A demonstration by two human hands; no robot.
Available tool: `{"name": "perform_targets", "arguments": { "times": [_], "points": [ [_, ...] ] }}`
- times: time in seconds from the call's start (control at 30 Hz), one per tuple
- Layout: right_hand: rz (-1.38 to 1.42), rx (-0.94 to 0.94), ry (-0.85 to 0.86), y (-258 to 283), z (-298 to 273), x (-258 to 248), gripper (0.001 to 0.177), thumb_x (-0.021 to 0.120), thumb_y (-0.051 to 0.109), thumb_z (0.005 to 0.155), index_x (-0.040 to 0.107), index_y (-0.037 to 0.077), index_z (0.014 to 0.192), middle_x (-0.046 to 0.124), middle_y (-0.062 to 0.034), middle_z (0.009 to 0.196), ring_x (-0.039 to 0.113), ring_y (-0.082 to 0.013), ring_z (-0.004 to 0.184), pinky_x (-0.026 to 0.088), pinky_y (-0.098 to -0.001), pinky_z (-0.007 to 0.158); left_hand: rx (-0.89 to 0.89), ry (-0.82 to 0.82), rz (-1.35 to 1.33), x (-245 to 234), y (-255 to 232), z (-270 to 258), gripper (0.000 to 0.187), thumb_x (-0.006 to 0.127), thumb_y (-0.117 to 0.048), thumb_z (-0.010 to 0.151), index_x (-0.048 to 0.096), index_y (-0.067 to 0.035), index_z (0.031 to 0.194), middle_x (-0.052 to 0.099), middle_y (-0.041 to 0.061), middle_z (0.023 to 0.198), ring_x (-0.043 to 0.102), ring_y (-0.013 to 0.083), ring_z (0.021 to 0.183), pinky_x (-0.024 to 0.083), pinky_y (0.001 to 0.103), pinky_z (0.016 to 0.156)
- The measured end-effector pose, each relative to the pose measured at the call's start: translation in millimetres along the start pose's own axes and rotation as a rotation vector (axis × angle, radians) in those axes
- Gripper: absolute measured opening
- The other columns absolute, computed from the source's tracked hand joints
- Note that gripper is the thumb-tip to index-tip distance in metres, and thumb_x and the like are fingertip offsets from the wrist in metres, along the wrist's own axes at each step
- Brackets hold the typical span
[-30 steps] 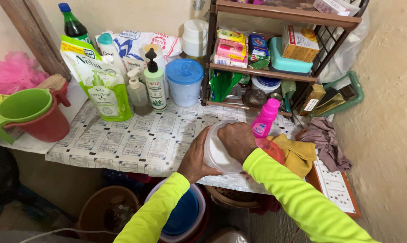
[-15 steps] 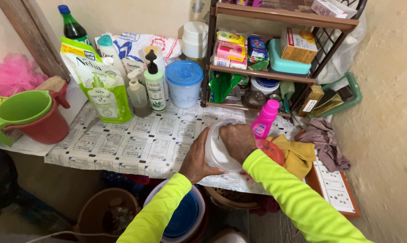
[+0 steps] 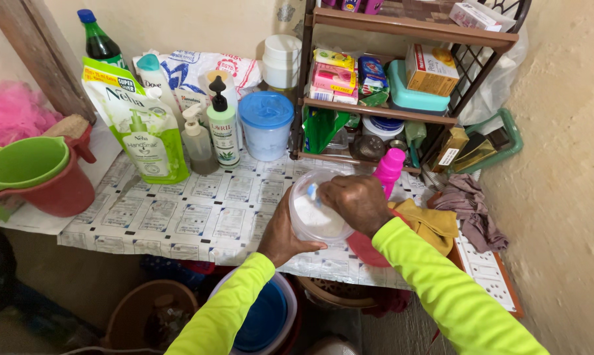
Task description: The person organizes a cluttered countertop by moving a pink toothbrush holder and a clear plastic container onto a three-tiered metal rack. They then wipe the countertop and the rack with a yellow cloth, placing a pink bottle on the top shelf and continuing to wipe the rack's surfaces.
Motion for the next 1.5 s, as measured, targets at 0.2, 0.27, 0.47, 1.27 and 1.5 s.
{"name": "perform_targets", "arguments": {
  "times": [0.2,0.27,0.47,1.27,1.5],
  "points": [
    [-0.005,-0.041,0.066,-0.1,5.9,4.0,0.011,0.076,0.016,0.081,0.069,0.010,0.074,0.069,-0.0062,0.070,0.068,-0.0249,0.061,0.052,-0.0423,0.053,0.028,-0.004,0.008,2.7,2.1,2.7,0.141,0.104,-0.034,0.051,0.019,-0.003,0.159,0.041,0.024,0.156,0.045,0.0376,0.144,0.039,0.045,0.119],
    [-0.115,-0.108,0.189,4.3,5.0,20.1,0.008,0.075,0.014,0.078,0.069,0.012,0.073,0.070,-0.0059,0.072,0.069,-0.0254,0.064,0.053,-0.0418,0.055,0.028,-0.012,-0.025,0.0,3.4,0.2,0.139,0.103,-0.034,0.052,0.020,-0.003,0.160,0.043,0.023,0.155,0.047,0.0368,0.144,0.041,0.045,0.119],
    [0.042,0.158,0.152,-25.2,3.9,23.3,0.014,0.077,0.020,0.079,0.071,0.010,0.071,0.071,-0.0086,0.069,0.068,-0.0285,0.061,0.052,-0.0436,0.055,-0.014,-0.055,-0.051,-3.7,10.4,0.0,0.138,0.103,-0.034,0.055,0.018,-0.001,0.159,0.047,0.022,0.151,0.051,0.0342,0.140,0.044,0.042,0.115],
    [0.031,0.486,0.738,-20.6,-23.8,94.4,0.030,0.083,0.037,0.077,0.080,0.008,0.083,0.074,-0.0201,0.080,0.074,-0.0370,0.075,0.058,-0.0472,0.071,0.076,-0.082,0.077,1.6,-5.0,-12.9,0.141,0.103,-0.039,0.051,0.021,-0.001,0.159,0.041,0.028,0.157,0.044,0.0433,0.143,0.037,0.048,0.119],
    [0.045,0.412,0.544,-17.7,-19.1,83.5,0.020,0.080,0.026,0.073,0.079,0.007,0.079,0.072,-0.0177,0.077,0.072,-0.0368,0.071,0.057,-0.0491,0.066,0.087,-0.070,0.087,3.3,-7.2,-13.2,0.140,0.103,-0.038,0.052,0.021,-0.001,0.159,0.042,0.026,0.156,0.046,0.0416,0.143,0.039,0.047,0.118]
  ]
}}
Point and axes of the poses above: each hand's wrist, its own z-axis towards the middle knuckle, its own x-axis out of the palm, y = z × x, the point moved 10 cm from there along z, towards the middle knuckle
